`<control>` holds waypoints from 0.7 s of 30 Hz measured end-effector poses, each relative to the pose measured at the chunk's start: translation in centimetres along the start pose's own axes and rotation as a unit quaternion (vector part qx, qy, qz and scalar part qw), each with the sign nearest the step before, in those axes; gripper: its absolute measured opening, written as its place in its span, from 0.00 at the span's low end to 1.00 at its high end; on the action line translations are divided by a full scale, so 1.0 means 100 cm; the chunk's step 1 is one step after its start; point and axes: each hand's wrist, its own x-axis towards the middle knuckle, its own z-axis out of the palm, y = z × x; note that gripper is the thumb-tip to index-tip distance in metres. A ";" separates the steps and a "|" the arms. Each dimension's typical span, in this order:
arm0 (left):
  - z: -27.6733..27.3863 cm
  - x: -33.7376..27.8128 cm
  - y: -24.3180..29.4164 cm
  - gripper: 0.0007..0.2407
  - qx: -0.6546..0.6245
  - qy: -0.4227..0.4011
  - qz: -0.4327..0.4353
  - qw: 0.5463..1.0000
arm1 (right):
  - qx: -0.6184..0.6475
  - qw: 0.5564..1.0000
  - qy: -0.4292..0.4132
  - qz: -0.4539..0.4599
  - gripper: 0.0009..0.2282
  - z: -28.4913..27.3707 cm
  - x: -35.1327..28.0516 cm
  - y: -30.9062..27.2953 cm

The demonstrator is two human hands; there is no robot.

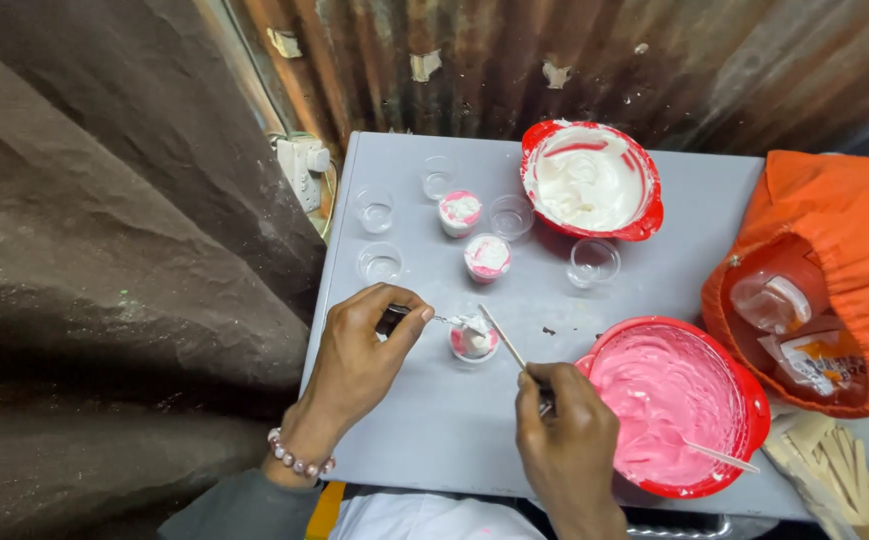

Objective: Filling small plastic cups with layers of white and pink cream using a spoon and wooden sticks

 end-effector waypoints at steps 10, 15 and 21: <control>0.004 -0.009 -0.005 0.10 -0.022 0.004 0.006 1.000 | 0.001 0.999 -0.044 0.010 0.03 0.028 -0.013 0.011; 0.000 -0.006 -0.017 0.09 -0.059 -0.006 -0.003 0.998 | -0.007 0.995 -0.055 0.081 0.03 0.038 -0.013 0.015; -0.009 0.001 -0.032 0.09 -0.059 -0.032 0.001 0.998 | -0.005 0.980 -0.076 0.185 0.06 0.044 -0.011 0.016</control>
